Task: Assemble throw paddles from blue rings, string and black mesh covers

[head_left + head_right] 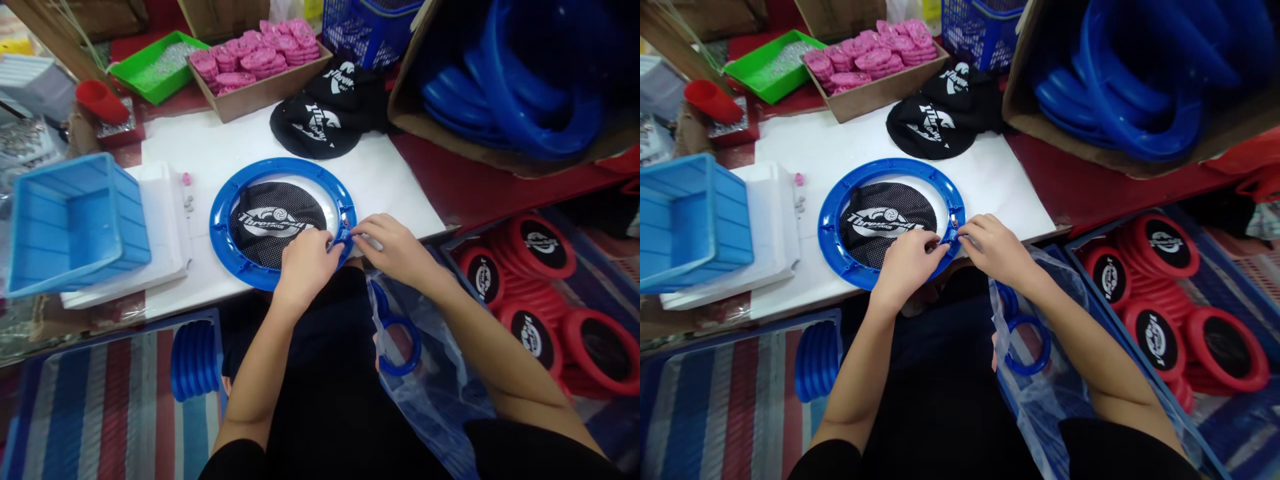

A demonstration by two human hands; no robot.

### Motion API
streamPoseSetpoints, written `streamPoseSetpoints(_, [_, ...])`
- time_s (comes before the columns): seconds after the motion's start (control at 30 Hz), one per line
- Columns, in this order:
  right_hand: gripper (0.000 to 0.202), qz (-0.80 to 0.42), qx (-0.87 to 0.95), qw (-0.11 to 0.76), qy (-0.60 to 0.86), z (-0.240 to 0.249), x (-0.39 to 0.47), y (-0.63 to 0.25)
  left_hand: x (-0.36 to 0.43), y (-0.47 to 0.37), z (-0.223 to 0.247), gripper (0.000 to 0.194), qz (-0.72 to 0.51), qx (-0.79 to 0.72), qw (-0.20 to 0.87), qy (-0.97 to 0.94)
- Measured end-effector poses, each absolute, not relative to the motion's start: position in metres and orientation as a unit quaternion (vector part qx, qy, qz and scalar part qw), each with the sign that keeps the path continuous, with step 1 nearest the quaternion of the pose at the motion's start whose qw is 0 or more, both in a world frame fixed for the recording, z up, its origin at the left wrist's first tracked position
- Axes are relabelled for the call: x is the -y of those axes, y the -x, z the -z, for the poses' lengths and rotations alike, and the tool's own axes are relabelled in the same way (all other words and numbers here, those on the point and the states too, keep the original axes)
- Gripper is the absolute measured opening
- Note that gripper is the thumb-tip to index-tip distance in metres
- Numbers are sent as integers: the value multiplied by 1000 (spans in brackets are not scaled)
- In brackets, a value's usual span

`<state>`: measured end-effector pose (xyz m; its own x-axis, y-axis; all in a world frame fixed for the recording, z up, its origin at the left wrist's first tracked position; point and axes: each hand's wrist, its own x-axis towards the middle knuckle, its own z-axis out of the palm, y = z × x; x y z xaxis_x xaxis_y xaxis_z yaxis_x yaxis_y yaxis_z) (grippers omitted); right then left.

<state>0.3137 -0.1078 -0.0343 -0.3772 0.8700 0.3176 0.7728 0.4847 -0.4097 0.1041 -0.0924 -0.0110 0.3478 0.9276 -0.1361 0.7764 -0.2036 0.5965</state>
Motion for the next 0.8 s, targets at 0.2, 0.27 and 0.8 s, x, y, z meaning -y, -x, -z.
streamPoseSetpoints(0.2, [19, -84, 796, 291, 524, 39, 120, -302, 80, -48, 7, 25, -168, -552, 182, -796])
streamPoseSetpoints(0.27, [22, -50, 798, 301, 520, 42, 131, -292, 66, -28, 10, 30, -135, -563, 130, -805])
streamPoseSetpoints(0.8, [25, 140, 918, 193, 316, 61, 155, -261, 30, 34, -55, 14, -599, -550, 122, -569])
